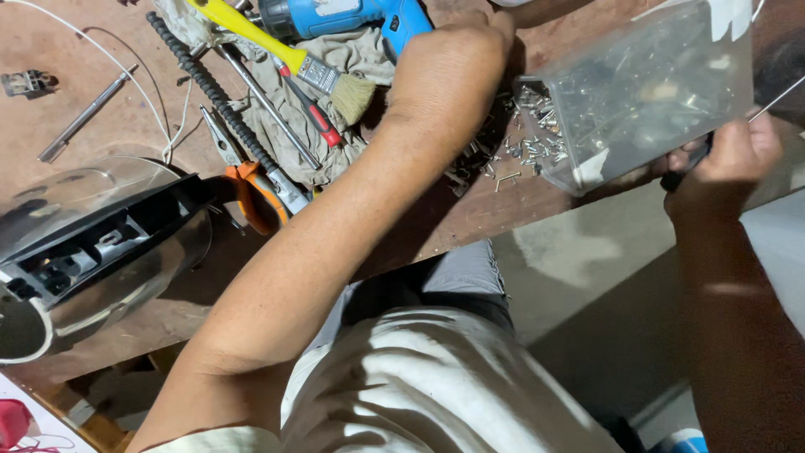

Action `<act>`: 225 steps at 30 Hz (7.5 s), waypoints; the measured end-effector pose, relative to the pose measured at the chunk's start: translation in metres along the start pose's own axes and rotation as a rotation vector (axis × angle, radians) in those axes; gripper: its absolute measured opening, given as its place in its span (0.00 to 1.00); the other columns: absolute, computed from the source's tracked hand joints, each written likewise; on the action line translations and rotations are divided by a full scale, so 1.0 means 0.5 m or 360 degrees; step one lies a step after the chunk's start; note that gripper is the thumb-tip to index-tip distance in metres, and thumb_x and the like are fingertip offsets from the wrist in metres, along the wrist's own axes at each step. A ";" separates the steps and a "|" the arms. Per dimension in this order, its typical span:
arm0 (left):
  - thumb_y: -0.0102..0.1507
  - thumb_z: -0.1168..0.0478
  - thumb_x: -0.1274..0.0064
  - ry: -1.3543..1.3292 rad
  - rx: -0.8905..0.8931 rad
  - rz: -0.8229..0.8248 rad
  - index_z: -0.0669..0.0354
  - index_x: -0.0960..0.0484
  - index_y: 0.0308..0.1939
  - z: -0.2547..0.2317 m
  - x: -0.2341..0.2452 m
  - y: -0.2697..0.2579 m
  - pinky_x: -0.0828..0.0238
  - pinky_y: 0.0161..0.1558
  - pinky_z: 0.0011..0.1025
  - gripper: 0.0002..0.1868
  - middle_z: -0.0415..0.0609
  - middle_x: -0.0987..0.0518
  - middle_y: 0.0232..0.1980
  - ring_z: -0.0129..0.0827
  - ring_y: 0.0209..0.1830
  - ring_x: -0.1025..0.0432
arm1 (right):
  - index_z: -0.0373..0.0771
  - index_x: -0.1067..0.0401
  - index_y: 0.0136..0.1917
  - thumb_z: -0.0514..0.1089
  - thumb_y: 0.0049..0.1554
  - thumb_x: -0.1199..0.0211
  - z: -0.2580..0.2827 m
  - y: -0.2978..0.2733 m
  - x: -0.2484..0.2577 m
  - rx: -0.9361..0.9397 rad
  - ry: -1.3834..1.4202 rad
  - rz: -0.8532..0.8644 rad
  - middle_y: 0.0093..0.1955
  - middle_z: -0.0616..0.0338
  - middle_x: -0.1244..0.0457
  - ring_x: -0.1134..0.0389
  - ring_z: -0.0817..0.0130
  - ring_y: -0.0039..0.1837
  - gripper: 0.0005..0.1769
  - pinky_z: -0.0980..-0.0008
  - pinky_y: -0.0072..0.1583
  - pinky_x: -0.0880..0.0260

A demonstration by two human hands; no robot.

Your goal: The person uses a screwdriver to remove screws from the base of a stainless steel electric kettle. They then select a screw from a container and attempt to insert it into the kettle's base, continuing to adjust the internal components.

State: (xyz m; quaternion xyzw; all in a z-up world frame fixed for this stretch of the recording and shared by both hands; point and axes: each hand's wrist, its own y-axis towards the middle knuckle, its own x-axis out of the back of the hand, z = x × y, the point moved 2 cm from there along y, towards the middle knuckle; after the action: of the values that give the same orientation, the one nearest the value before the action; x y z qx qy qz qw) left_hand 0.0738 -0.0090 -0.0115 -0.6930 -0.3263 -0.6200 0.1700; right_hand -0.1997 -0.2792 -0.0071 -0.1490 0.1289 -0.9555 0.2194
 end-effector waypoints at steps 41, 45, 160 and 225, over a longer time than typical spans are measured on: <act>0.74 0.63 0.29 -0.4144 0.1247 0.0575 0.69 0.10 0.58 -0.005 0.315 -0.315 0.47 0.24 0.17 0.13 0.55 0.12 0.46 0.18 0.23 0.37 | 0.46 0.34 0.51 0.49 0.83 0.32 -0.094 0.059 -0.058 -0.0051 0.0064 0.0158 0.35 0.55 0.45 0.41 0.66 0.30 0.19 0.58 0.32 0.33; 0.77 0.59 0.32 -0.4071 0.1267 0.0442 0.68 0.13 0.55 -0.026 0.327 -0.342 0.47 0.23 0.15 0.13 0.54 0.15 0.45 0.15 0.23 0.39 | 0.46 0.35 0.53 0.48 0.84 0.35 -0.103 0.075 -0.067 -0.0073 0.0095 0.0286 0.36 0.56 0.46 0.44 0.67 0.30 0.17 0.59 0.33 0.33; 0.73 0.50 0.36 -0.0570 0.1674 -0.0272 0.50 0.12 0.64 0.247 0.641 -0.583 0.19 0.58 0.42 0.18 0.41 0.07 0.61 0.40 0.60 0.15 | 0.60 0.13 0.75 0.52 0.66 0.24 0.329 -0.534 -0.678 0.1361 -0.0849 0.2591 0.54 0.70 0.22 0.19 0.68 0.57 0.23 0.69 0.61 0.24; 0.76 0.50 0.39 -0.1655 0.2030 -0.0071 0.52 0.08 0.62 0.327 0.606 -0.818 0.30 0.55 0.27 0.16 0.30 0.17 0.48 0.20 0.50 0.28 | 0.52 0.21 0.54 0.51 0.67 0.35 0.390 -0.734 -0.789 0.2084 -0.1269 0.2893 0.47 0.57 0.26 0.21 0.45 0.54 0.05 0.39 0.54 0.20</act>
State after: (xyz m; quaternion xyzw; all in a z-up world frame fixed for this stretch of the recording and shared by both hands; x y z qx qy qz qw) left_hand -0.0694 0.4672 0.1852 -0.6552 -0.6667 0.0813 0.3458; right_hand 0.0661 0.1856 0.1973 -0.1494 -0.4030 -0.2199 0.8758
